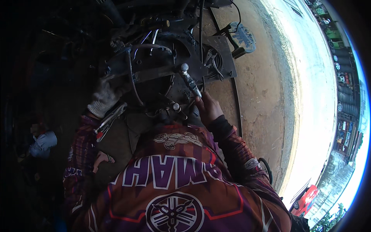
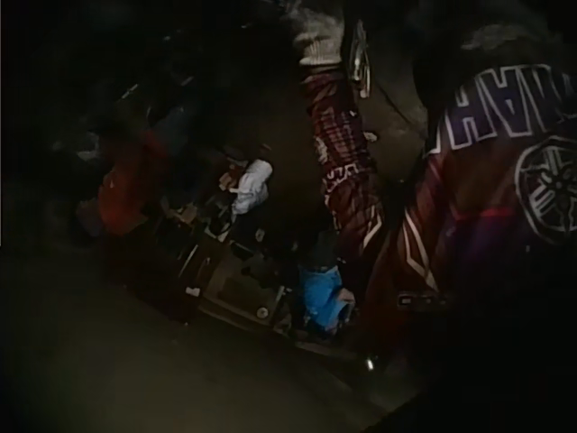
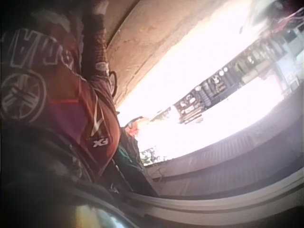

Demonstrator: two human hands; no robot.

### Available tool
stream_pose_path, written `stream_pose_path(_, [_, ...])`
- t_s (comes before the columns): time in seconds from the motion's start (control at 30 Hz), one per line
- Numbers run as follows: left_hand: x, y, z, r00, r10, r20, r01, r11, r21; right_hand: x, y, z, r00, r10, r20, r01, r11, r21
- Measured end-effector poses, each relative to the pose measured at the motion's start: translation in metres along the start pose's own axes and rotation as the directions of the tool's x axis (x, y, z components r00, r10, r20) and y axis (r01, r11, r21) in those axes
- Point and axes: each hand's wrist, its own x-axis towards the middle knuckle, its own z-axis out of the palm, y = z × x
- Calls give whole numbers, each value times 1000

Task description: The person puts on a glove and hammers metal parts clamped on a workbench using a hammer.

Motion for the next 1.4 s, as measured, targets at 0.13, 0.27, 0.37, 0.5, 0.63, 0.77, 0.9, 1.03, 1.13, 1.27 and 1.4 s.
stream_pose_path(0.13, [2,6,8,986,-124,-109,71,914,-398,4,0,-3,1000,10,-7,-10,1000,-21])
stream_pose_path(0.27, [2,25,23,978,203,44,-165,631,758,8,-45,-37,969,-148,-200,193,955,227])
stream_pose_path(0.37, [-3,26,31,967,248,63,-181,493,851,7,-90,-64,871,-303,-386,439,834,335])
stream_pose_path(0.5, [-4,31,37,965,263,0,-179,655,734,10,-15,-26,880,-329,-343,432,855,287])
stream_pose_path(0.63, [2,26,34,965,263,17,-190,650,736,9,20,-21,998,-49,41,56,976,-208])
stream_pose_path(0.77, [-2,28,34,964,267,2,-183,654,734,8,-15,-34,996,-69,-48,70,997,20])
stream_pose_path(0.9, [-11,32,35,960,279,-25,-168,646,745,12,-55,-53,958,-228,-173,266,933,244])
stream_pose_path(1.03, [-3,33,37,961,276,-6,-179,639,748,5,-60,-51,910,-283,-304,396,813,427])
stream_pose_path(1.13, [-19,40,42,957,288,-35,-161,628,762,15,8,-15,980,-200,21,201,968,-151])
stream_pose_path(1.27, [-1,33,38,958,285,6,-194,637,746,3,3,-19,999,-9,42,16,985,-171])
stream_pose_path(1.4, [4,34,38,961,276,-5,-177,629,757,15,-13,-28,996,-91,-13,91,994,-55])
